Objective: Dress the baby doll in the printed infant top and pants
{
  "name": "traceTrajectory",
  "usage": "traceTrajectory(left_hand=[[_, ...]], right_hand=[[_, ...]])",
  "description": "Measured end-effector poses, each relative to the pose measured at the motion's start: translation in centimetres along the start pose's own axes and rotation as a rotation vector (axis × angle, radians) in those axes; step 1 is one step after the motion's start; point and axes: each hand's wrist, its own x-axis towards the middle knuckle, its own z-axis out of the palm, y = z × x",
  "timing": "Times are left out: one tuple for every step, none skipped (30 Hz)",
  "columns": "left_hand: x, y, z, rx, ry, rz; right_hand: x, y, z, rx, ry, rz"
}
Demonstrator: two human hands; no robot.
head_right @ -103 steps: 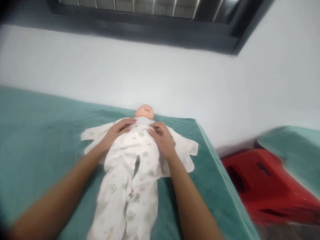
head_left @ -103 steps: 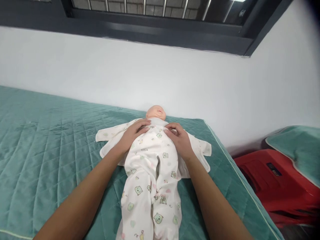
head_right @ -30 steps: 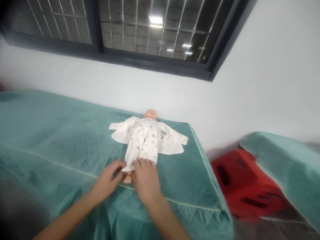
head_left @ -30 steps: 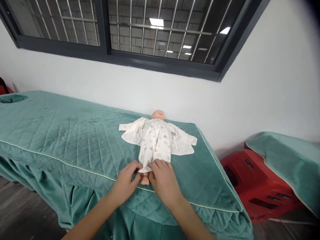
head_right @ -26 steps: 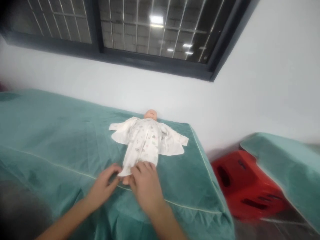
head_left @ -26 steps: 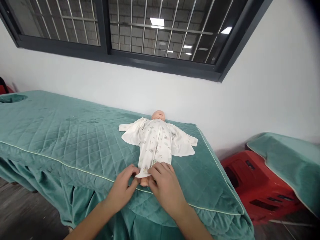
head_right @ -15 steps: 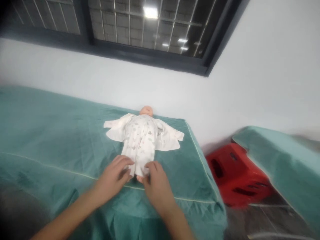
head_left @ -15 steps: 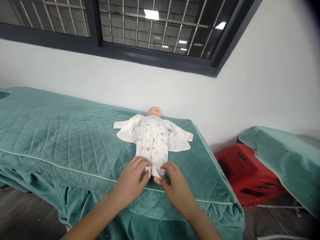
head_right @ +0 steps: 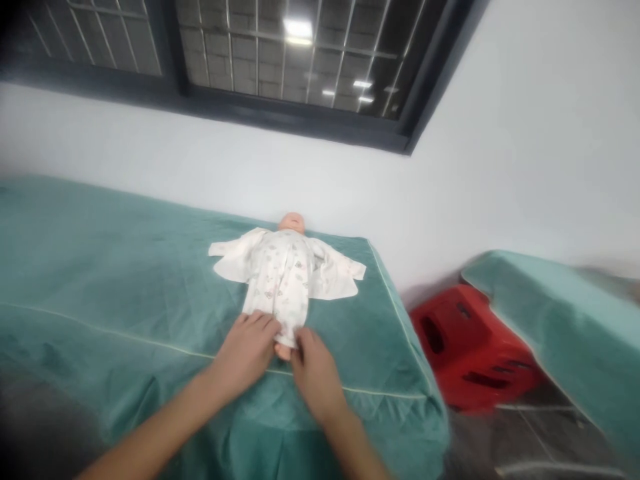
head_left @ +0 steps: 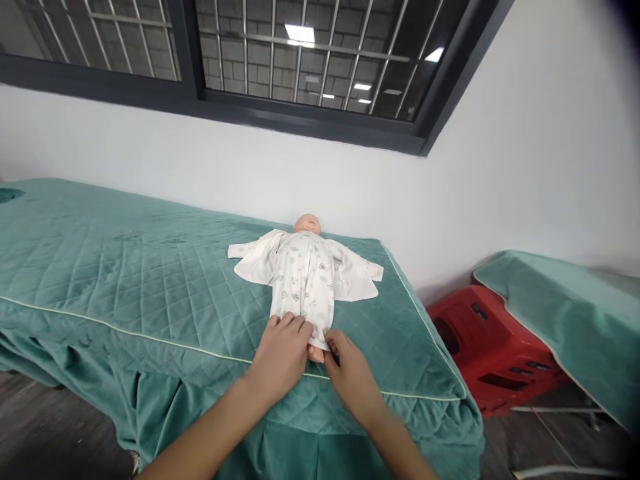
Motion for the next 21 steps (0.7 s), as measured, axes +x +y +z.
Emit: traceTrajectory(left_hand=[[-0.2,0.1,-0.1,-0.033,0.039,-0.014],[-0.3,0.1,-0.2,-0.070,0.080,-0.024],[-0.5,0.3,-0.3,-0.105,0.118,-0.026],[-0.7,0.4,-0.5,-0.134,0.147,-0.014],[-0.9,0.6,-0.6,-0.152,0.162,0.011],[-1.1,0.7,-0.7,-0.159,0.164,0.043],[-1.4,0.8,-0.7,-0.160,0.159,0.073],[-1.6,0.7,-0.8,-0.159,0.153,0.096],[-1.9,0.6,-0.8,-0.163,0.150,0.109],[-2.2,0.4,-0.7,-0.173,0.153,0.110],[-2.5,0.0,-0.7,-0.187,0.163,0.100],[-2.9,-0.4,-0.6,-0.201,0.177,0.082],[-3.3,-0.9,-0.6,-0.212,0.196,0.059],[-3.7,-1.4,-0.5,-0.221,0.212,0.034],[-4.0,-1.9,-0.4,-0.231,0.223,0.009],[-4.3,-2.4,-0.3,-0.244,0.225,-0.014],[-4.6,-2.8,-0.2,-0.261,0.220,-0.036],[-4.8,-3.1,0.0,-0.279,0.209,-0.060],[-4.9,-3.4,0.2,-0.296,0.194,-0.084],[-4.9,-3.6,0.5,-0.311,0.178,-0.111],[-4.9,-3.7,0.7,-0.324,0.165,-0.137]], right_hand=[[-0.1,-0.1,-0.4,0.019,0.012,-0.009],[-0.3,-0.3,-0.7,0.031,0.028,-0.024],[-0.6,-0.5,-1.1,0.036,0.046,-0.042],[-0.9,-0.7,-1.3,0.033,0.063,-0.060],[-1.3,-0.8,-1.5,0.021,0.075,-0.074],[-1.6,-0.9,-1.5,0.002,0.079,-0.081],[-2.0,-0.8,-1.5,-0.019,0.076,-0.083],[-2.4,-0.6,-1.4,-0.040,0.067,-0.080],[-2.7,-0.4,-1.2,-0.058,0.055,-0.077],[-2.9,-0.2,-1.1,-0.069,0.050,-0.074],[-3.1,0.0,-1.0,-0.075,0.055,-0.074],[-3.3,0.0,-1.0,-0.076,0.073,-0.081],[-3.3,-0.1,-1.1,-0.077,0.101,-0.097],[-3.3,-0.3,-1.2,-0.081,0.130,-0.121],[-3.2,-0.7,-1.3,-0.089,0.152,-0.149],[-3.1,-1.2,-1.4,-0.104,0.155,-0.182],[-2.8,-1.8,-1.4,-0.125,0.138,-0.216],[-2.5,-2.5,-1.4,-0.150,0.108,-0.247],[-2.1,-3.2,-1.2,-0.179,0.069,-0.272],[-1.7,-3.8,-0.9,-0.210,0.032,-0.291],[-1.2,-4.4,-0.6,-0.241,0.008,-0.302]])
